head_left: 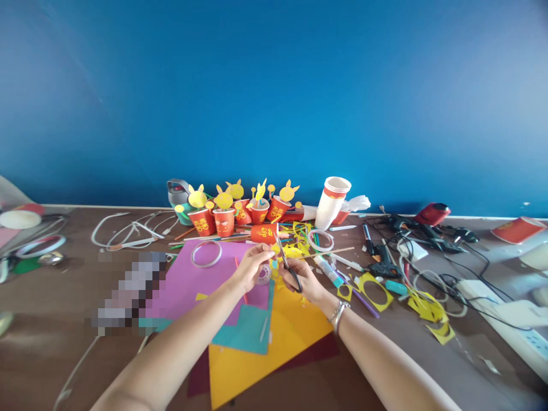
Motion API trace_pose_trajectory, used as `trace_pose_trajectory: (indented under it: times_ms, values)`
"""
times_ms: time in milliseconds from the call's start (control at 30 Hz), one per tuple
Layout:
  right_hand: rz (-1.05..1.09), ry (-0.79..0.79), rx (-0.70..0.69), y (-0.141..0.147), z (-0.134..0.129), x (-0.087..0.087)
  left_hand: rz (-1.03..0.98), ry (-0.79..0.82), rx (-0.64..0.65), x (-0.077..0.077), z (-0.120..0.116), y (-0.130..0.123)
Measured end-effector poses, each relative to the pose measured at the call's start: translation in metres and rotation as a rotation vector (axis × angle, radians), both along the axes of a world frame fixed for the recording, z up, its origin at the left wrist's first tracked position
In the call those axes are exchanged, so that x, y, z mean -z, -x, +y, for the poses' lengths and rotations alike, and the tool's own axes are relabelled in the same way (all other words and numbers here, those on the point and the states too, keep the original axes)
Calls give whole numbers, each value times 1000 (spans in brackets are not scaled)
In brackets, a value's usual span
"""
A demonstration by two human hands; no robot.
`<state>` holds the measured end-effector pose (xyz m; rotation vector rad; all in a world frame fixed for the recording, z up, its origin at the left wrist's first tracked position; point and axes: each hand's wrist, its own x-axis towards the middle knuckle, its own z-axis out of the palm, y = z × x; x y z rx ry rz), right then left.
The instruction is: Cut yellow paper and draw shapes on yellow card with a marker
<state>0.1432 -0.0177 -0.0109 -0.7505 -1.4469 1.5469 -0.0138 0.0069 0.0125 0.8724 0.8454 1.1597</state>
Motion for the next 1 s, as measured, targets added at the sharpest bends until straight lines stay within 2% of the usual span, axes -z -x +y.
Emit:
trace_pose_trajectory:
  times_ms: [1000]
  values:
    - [-22,16,-13,-3,2,1,2,-7,-26,3,4,2]
